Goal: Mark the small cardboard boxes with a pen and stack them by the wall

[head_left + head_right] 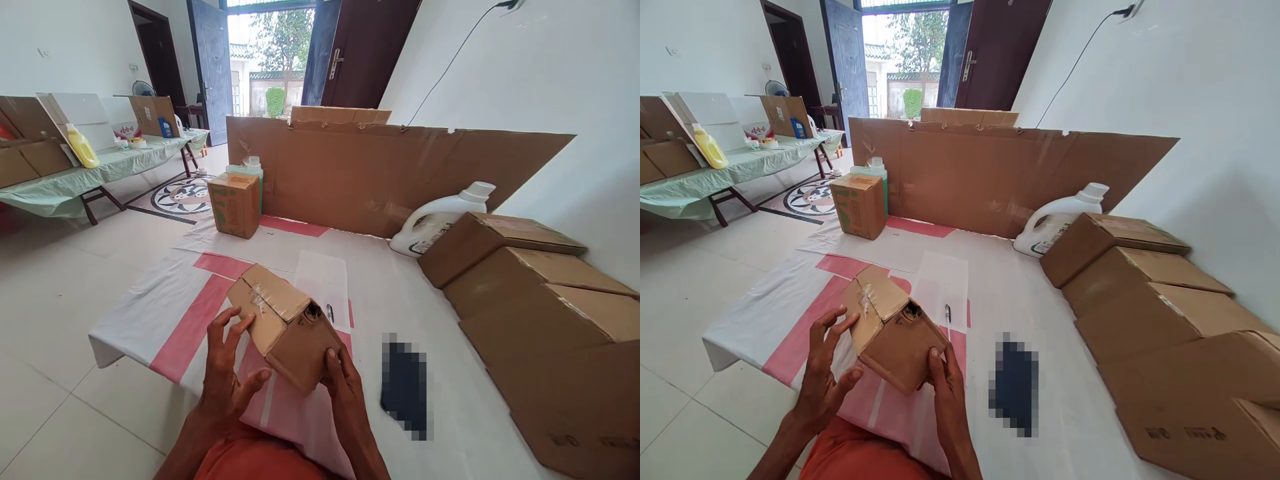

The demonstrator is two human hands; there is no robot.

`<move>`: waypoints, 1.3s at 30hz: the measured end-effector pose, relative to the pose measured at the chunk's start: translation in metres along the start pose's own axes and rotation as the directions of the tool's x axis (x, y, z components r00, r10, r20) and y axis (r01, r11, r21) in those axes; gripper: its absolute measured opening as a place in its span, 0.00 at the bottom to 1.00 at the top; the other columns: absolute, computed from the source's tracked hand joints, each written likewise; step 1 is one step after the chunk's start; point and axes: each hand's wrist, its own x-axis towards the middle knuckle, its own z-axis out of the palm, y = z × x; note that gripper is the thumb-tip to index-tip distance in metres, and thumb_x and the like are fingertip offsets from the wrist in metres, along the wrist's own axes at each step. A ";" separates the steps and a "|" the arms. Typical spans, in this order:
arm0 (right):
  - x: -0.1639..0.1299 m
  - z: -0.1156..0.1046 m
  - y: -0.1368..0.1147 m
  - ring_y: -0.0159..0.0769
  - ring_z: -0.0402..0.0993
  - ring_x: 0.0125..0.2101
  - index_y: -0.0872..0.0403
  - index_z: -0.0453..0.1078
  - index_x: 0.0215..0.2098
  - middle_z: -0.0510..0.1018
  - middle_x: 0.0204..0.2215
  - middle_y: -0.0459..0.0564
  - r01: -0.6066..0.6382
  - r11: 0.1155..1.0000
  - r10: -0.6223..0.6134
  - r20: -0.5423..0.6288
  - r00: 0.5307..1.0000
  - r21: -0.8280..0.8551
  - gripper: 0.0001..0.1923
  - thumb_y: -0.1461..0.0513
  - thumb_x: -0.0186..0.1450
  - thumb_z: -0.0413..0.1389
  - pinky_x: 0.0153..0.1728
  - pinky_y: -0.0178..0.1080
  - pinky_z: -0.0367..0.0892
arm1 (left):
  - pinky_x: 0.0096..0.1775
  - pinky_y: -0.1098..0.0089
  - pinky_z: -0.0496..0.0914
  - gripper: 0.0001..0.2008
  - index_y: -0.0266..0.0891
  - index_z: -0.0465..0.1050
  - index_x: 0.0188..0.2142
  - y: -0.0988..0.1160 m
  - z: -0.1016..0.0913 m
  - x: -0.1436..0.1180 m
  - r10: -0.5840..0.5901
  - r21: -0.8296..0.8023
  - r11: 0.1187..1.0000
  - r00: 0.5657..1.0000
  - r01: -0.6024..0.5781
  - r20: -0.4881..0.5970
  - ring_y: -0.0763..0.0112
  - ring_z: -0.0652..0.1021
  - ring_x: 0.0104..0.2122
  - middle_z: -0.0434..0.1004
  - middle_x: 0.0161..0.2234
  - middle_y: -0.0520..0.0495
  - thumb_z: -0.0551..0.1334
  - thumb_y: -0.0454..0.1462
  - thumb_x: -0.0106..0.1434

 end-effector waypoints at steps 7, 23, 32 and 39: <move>-0.032 -0.018 -0.043 0.35 0.71 0.19 0.53 0.73 0.51 0.76 0.18 0.43 -0.031 0.987 0.057 0.164 0.985 -0.155 0.27 0.41 0.68 0.59 0.21 0.34 0.65 | 0.58 0.54 0.67 0.28 0.44 0.64 0.62 0.014 -0.004 0.033 -0.155 -0.409 0.891 0.979 0.196 0.132 0.50 0.72 0.59 0.70 0.60 0.39 0.57 0.57 0.70; -0.023 0.043 -0.106 0.52 0.64 0.67 0.48 0.71 0.64 0.74 0.64 0.53 0.131 0.939 -0.097 0.118 0.988 -0.318 0.33 0.39 0.73 0.45 0.66 0.52 0.62 | 0.55 0.58 0.71 0.24 0.42 0.73 0.55 0.055 -0.008 0.042 -0.396 -0.638 0.662 0.907 0.392 0.146 0.51 0.77 0.56 0.76 0.59 0.41 0.55 0.54 0.71; -0.088 0.029 -0.078 0.45 0.75 0.56 0.45 0.68 0.60 0.77 0.57 0.52 0.249 0.901 -0.213 0.137 0.967 -0.355 0.21 0.48 0.76 0.45 0.55 0.41 0.71 | 0.60 0.53 0.73 0.28 0.51 0.69 0.66 0.073 -0.048 0.002 -0.411 -0.342 0.770 0.829 0.538 0.378 0.48 0.75 0.62 0.75 0.63 0.41 0.62 0.52 0.70; -0.094 0.034 -0.055 0.47 0.77 0.52 0.45 0.68 0.59 0.78 0.52 0.53 0.371 0.851 -0.353 0.119 0.928 -0.371 0.19 0.51 0.76 0.44 0.51 0.43 0.74 | 0.46 0.61 0.82 0.13 0.53 0.82 0.48 0.084 -0.050 0.016 -0.114 -0.089 0.984 0.921 0.157 0.371 0.57 0.85 0.44 0.85 0.46 0.49 0.71 0.43 0.63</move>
